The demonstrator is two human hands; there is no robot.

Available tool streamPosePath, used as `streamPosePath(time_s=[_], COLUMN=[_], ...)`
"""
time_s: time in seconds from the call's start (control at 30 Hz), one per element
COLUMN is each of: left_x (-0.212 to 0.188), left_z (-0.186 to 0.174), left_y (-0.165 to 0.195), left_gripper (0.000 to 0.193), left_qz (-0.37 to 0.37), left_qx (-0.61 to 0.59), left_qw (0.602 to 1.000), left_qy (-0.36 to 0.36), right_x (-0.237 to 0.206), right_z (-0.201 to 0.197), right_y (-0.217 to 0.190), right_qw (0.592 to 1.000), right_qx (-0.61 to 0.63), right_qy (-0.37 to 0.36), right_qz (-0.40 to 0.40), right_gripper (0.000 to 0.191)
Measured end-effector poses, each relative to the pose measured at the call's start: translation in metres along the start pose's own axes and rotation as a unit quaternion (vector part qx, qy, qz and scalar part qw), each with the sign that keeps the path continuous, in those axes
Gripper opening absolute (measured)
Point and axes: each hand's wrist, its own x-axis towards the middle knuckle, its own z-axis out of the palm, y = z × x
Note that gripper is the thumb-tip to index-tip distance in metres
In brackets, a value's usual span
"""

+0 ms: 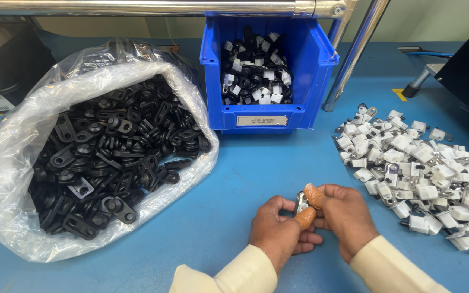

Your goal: The person repeatedly picks a black plastic base and a white plastic housing, aligns them, and presses them together by hand. The assembled units are placed into a blue bin on the table.

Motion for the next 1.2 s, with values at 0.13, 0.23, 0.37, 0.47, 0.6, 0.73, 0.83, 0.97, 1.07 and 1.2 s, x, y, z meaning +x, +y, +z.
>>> streamPosePath(time_s=[0.13,0.23,0.37,0.47,0.6,0.73,0.83,0.97,1.07,1.2], left_x=[0.002,0.002,0.004,0.006,0.005,0.006,0.005,0.006,0.006,0.006], left_z=[0.002,0.003,-0.002,-0.004,-0.003,0.000,0.001,-0.003,-0.004,-0.002], left_y=[0.001,0.001,0.002,0.003,0.002,0.003,0.003,0.005,0.007,0.008], left_gripper=[0.031,0.031,0.036,0.037,0.037,0.038,0.037,0.040,0.040,0.043], left_qz=[-0.004,0.007,-0.005,-0.003,-0.002,0.001,0.011,-0.013,-0.016,-0.017], left_qx=[0.025,0.051,0.023,0.030,0.042,0.052,0.078,0.055,0.045,0.065], left_qw=[0.999,0.998,1.000,0.999,0.999,0.999,0.997,0.998,0.999,0.998], left_qy=[0.022,0.022,0.000,-0.013,-0.002,0.013,0.011,-0.011,-0.021,-0.015], right_x=[0.009,0.018,0.017,0.013,0.019,0.024,0.029,0.034,0.029,0.025], right_z=[0.006,-0.001,-0.012,-0.023,-0.018,-0.005,-0.005,-0.020,-0.034,-0.030], right_y=[0.011,0.005,-0.001,-0.005,0.001,0.018,0.021,0.010,0.001,-0.004], right_qw=[0.997,0.994,0.999,0.997,0.993,0.987,0.995,0.998,0.990,0.966], right_qx=[0.044,0.021,-0.018,-0.036,-0.106,-0.129,-0.023,-0.058,-0.111,-0.221], right_qy=[0.065,0.085,0.016,-0.050,-0.038,0.078,0.090,-0.013,-0.079,-0.099], right_qz=[-0.014,0.059,0.048,0.038,-0.028,-0.064,-0.030,0.017,0.020,-0.090], right_gripper=[0.021,0.038,0.042,0.041,0.032,0.035,0.043,0.039,0.038,0.026])
